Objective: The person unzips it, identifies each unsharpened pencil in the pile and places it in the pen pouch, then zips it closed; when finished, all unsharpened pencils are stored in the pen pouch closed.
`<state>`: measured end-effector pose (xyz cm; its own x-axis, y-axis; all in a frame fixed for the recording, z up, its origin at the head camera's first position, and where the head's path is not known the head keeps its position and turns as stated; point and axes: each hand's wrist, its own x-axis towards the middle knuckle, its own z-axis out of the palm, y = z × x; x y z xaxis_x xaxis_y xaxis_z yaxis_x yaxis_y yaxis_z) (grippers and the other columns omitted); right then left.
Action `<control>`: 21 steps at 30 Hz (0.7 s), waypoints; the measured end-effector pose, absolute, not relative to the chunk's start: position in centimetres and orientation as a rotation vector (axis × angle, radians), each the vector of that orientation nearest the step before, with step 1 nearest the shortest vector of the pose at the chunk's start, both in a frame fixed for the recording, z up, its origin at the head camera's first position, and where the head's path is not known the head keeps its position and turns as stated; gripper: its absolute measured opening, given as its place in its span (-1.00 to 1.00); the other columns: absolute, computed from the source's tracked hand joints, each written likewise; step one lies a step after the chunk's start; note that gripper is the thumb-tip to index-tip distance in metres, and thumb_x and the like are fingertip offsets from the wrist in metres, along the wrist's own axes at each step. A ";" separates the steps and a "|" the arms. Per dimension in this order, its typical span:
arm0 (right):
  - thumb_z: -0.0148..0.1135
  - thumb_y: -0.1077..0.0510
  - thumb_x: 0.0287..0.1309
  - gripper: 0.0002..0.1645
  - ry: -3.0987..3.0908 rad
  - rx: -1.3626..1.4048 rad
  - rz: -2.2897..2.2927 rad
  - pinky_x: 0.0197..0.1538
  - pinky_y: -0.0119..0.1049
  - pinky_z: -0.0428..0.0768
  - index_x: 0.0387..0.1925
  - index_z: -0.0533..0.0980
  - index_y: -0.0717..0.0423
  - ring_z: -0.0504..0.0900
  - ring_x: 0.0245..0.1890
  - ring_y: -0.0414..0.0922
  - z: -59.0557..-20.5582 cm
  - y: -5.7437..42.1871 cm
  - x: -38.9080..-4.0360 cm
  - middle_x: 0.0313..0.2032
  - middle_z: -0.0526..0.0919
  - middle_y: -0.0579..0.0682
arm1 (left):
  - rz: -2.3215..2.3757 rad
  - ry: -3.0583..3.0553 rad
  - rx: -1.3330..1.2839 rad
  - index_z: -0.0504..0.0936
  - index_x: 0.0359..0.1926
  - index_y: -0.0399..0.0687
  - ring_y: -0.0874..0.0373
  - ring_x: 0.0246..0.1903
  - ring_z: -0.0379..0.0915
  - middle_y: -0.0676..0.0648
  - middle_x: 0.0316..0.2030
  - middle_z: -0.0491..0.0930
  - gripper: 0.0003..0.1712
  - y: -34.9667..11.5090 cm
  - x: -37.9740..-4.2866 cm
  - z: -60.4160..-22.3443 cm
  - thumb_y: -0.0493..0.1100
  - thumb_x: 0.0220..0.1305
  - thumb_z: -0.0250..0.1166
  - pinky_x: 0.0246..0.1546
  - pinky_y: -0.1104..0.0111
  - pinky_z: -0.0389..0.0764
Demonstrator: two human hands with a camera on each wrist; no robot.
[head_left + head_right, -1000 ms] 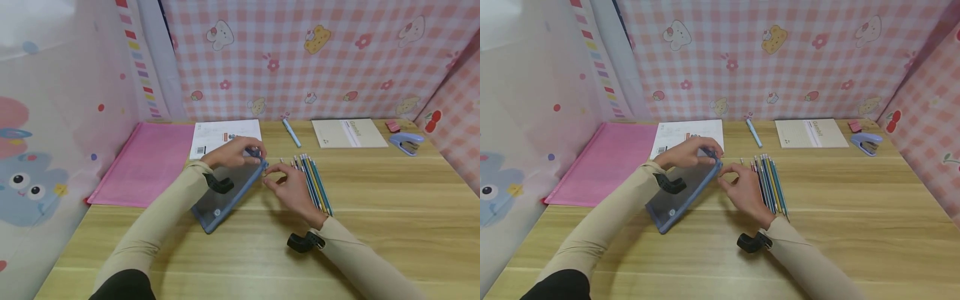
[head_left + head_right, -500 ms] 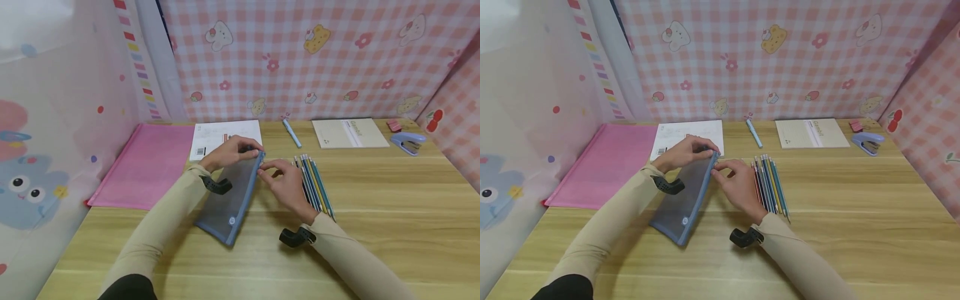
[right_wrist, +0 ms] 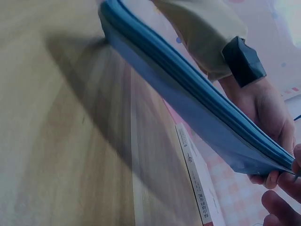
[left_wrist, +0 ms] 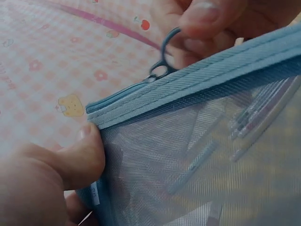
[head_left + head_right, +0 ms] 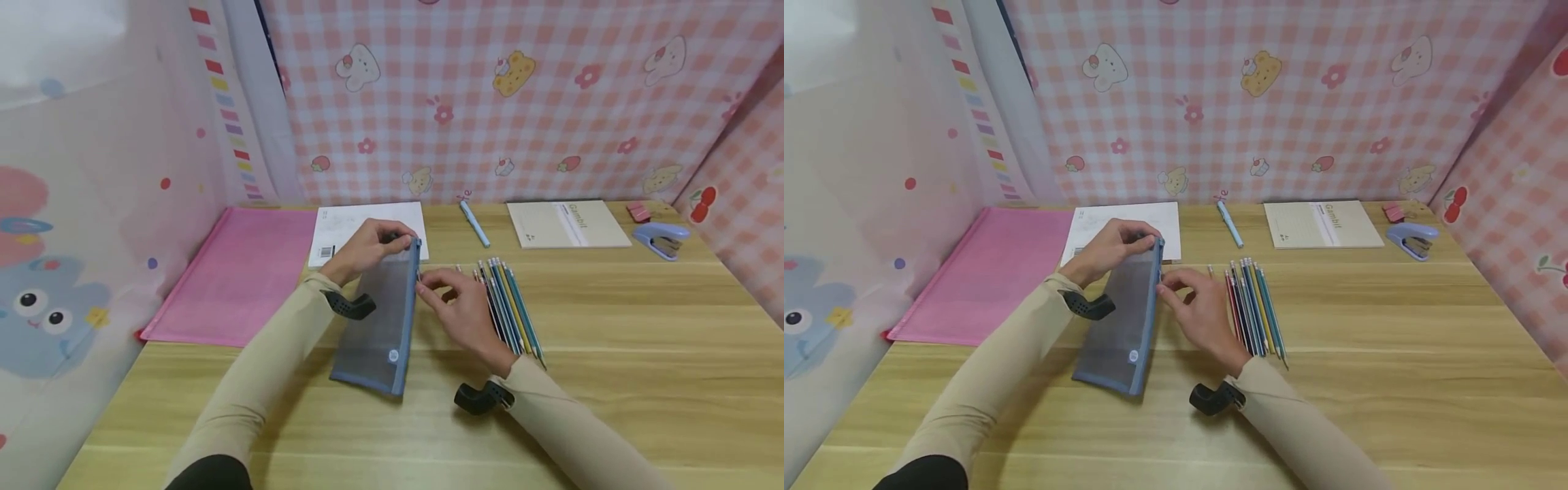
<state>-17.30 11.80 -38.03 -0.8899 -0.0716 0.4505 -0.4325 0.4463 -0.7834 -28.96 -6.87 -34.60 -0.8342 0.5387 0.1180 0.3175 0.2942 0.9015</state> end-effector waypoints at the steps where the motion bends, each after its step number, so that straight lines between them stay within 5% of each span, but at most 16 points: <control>1: 0.37 0.16 0.25 -0.86 -2.360 0.426 1.428 -0.27 -0.42 0.65 -0.19 0.71 0.12 0.74 -0.18 -0.07 -38.1 11.8 -17.2 -0.23 0.79 0.04 | 1.577 2.355 0.769 0.71 0.01 -0.17 0.18 -0.19 0.50 -0.11 -0.10 0.69 -0.73 -6.9 -29.0 -34.6 -0.15 0.45 0.21 -0.11 0.41 0.53; 13: 0.37 0.15 0.25 -0.92 -2.446 0.458 1.382 -0.32 -0.42 0.65 -0.25 0.71 0.04 0.65 -0.31 -0.21 -37.7 11.7 -15.8 -0.24 0.79 -0.04 | 1.710 2.317 0.622 0.70 0.04 -0.18 0.21 -0.21 0.50 0.00 -0.14 0.68 -0.72 -7.1 -29.6 -34.7 -0.15 0.45 0.22 -0.15 0.39 0.54; 21: 0.37 0.15 0.24 -0.97 -2.499 0.537 1.341 -0.31 -0.43 0.65 -0.32 0.70 -0.02 0.69 -0.20 -0.18 -37.3 11.8 -13.9 -0.17 0.79 -0.02 | 1.817 2.268 0.554 0.67 0.08 -0.19 0.20 -0.25 0.48 0.10 -0.24 0.64 -0.70 -7.6 -30.0 -34.9 -0.15 0.47 0.18 -0.25 0.44 0.52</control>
